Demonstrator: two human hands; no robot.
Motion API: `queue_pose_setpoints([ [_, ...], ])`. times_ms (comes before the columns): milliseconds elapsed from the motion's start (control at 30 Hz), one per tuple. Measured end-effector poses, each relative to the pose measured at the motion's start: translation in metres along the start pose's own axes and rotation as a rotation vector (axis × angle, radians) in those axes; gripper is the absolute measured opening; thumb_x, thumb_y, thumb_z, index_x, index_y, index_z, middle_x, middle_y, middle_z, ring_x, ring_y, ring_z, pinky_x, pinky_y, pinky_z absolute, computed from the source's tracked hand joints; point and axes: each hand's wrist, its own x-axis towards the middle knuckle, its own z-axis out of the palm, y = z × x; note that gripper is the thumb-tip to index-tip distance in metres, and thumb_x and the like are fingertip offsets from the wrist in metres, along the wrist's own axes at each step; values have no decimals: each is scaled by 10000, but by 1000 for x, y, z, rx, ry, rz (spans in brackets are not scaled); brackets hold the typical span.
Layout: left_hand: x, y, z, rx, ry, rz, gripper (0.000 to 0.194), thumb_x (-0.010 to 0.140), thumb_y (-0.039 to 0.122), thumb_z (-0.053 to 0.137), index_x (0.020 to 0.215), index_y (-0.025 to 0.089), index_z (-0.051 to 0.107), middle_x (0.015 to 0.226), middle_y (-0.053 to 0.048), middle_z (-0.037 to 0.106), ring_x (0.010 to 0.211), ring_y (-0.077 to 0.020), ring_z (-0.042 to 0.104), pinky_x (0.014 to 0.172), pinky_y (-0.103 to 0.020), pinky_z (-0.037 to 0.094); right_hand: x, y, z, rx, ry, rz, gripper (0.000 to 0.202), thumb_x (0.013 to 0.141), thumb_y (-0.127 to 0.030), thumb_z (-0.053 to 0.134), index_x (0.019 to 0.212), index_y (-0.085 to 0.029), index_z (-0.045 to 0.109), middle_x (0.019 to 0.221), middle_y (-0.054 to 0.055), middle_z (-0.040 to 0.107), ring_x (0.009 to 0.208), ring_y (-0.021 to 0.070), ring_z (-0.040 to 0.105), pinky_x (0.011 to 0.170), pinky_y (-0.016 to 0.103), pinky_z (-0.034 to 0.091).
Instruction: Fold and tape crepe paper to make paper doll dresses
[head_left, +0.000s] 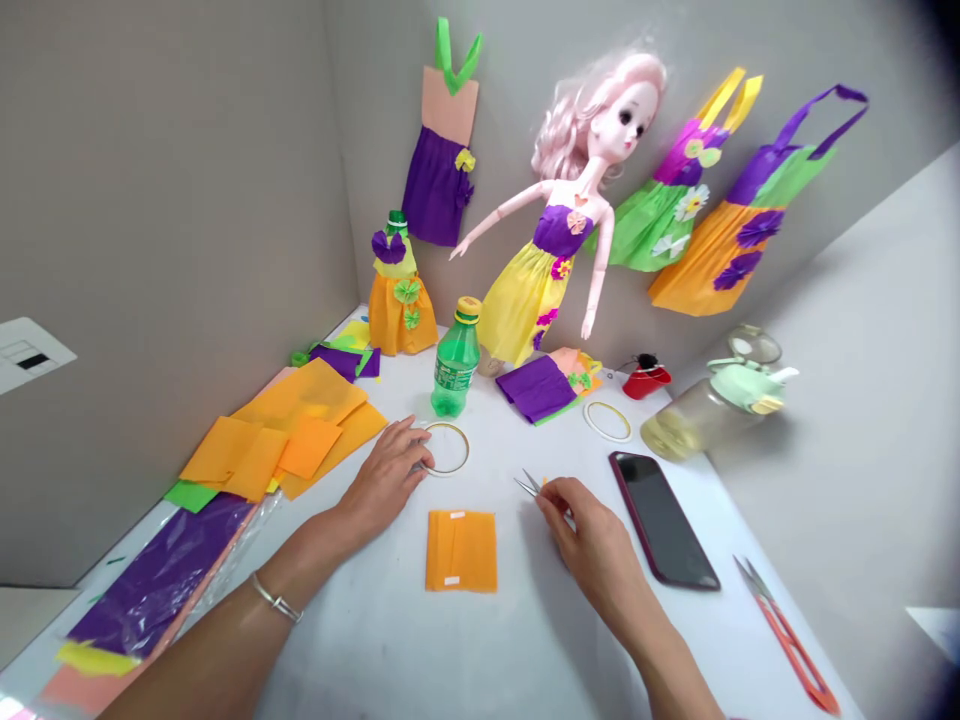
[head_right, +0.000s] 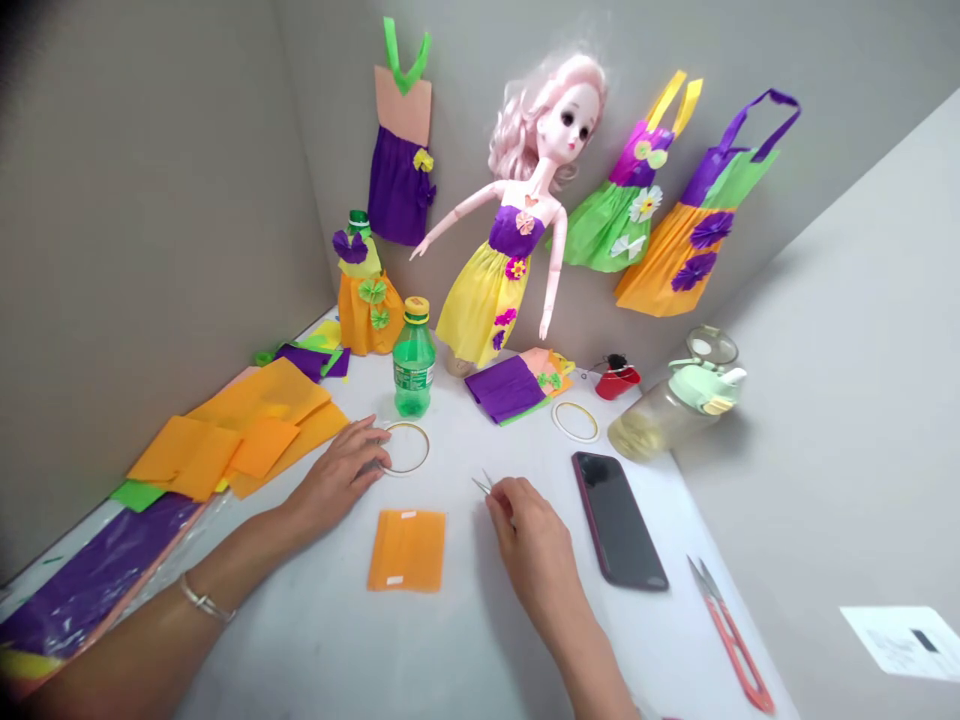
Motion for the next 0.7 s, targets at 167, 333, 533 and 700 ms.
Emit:
queue_pose_setpoints([
  [167,0,24,-13,-149,20,-73,109,924,222,494,884,227,595,1180,-59,657,1215,-258,526,1058,-467,390,-5,4,-2,-106,96,-45,164,950,-310,418,854,-240,532,842,26,608,649,172,563,575,290,413],
  [333,-7,51,-30,-480,-42,-264,161,951,390,492,969,249,567,1212,-32,666,1023,-210,594,897,-353,447,-6,-6,4,23,83,-145,148,973,-309,423,921,-246,547,850,16,615,658,151,592,639,275,490],
  [533,-8,56,-32,-861,5,-315,217,920,432,561,967,224,521,961,-36,711,908,-183,610,883,-317,455,-9,15,2,-362,145,-125,140,896,-257,525,1022,-233,580,958,74,636,849,260,644,628,336,494],
  [700,-4,55,-32,-905,35,-346,220,906,425,589,912,214,527,905,-27,691,864,-171,617,850,-311,476,-11,31,0,-429,-20,-98,259,817,-150,540,1043,-252,615,1018,80,621,889,260,639,617,313,494],
])
